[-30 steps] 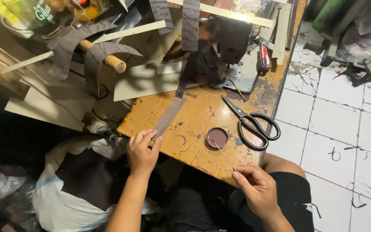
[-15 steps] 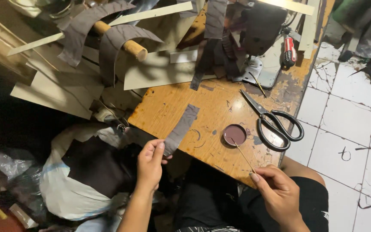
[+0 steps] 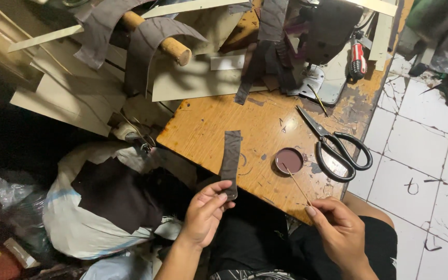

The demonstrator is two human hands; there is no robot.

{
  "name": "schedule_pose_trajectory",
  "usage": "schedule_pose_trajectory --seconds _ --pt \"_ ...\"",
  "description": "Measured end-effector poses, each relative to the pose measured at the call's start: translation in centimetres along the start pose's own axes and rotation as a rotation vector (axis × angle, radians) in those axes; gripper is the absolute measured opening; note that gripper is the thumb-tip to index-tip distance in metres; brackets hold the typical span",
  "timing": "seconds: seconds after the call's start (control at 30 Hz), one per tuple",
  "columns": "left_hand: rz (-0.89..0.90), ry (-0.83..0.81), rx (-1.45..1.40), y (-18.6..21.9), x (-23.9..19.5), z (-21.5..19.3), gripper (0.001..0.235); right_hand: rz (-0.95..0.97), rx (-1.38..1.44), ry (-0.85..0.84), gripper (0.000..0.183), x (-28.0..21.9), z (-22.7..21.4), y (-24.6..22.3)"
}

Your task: Applying edge paint to leather strips using a wooden stick

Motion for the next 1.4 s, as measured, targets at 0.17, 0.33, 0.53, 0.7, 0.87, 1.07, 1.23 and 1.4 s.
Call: schedule_pose_trajectory --seconds 0.17,0.33,0.53,0.7,0.87,1.07,1.23,1.4 --pt "0.135 -0.085 0.134 0.7 -0.7 3.1 0.049 0.215 0.195 -0.018 0.015 -0.1 0.9 0.4" --pt "0.284 -0.169 0.276 1.8 -1.8 6.1 0.047 0.238 0.386 -0.183 0.018 -0.7 3.1 -2.5" --pt "0.495 -0.263 0.509 5.1 -3.8 8.8 0.040 0.272 0.516 -0.321 0.007 -0.8 5.9 -3.8" --pt "0.621 -0.312 0.782 6.9 -4.9 9.1 0.039 0.441 0.420 -0.442 0.017 -1.0 6.9 -2.7" --pt "0.738 -0.376 0.911 7.5 -5.5 9.3 0.040 0.525 0.551 -0.578 0.015 -1.4 6.9 -3.3" --pt "0.897 -0.517 1.032 8.4 -6.1 10.5 0.034 0.538 0.632 -0.609 0.016 -1.8 6.9 -3.3" --pt "0.966 -0.553 1.085 9.6 -6.4 11.7 0.026 0.417 0.498 -0.535 0.013 -2.1 6.2 -4.9" --pt "0.918 -0.578 1.081 9.6 -6.3 11.8 0.021 -0.135 0.094 -0.525 0.034 -1.8 5.2 -8.8"
Point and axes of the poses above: each hand's wrist, its own x-axis towards the middle knuckle, its own z-axis out of the palm, y = z × x, the point moved 4 cm from there along x, towards the middle knuckle, and after that the axes turned 14 degrees about z, right-handed, at the moved point
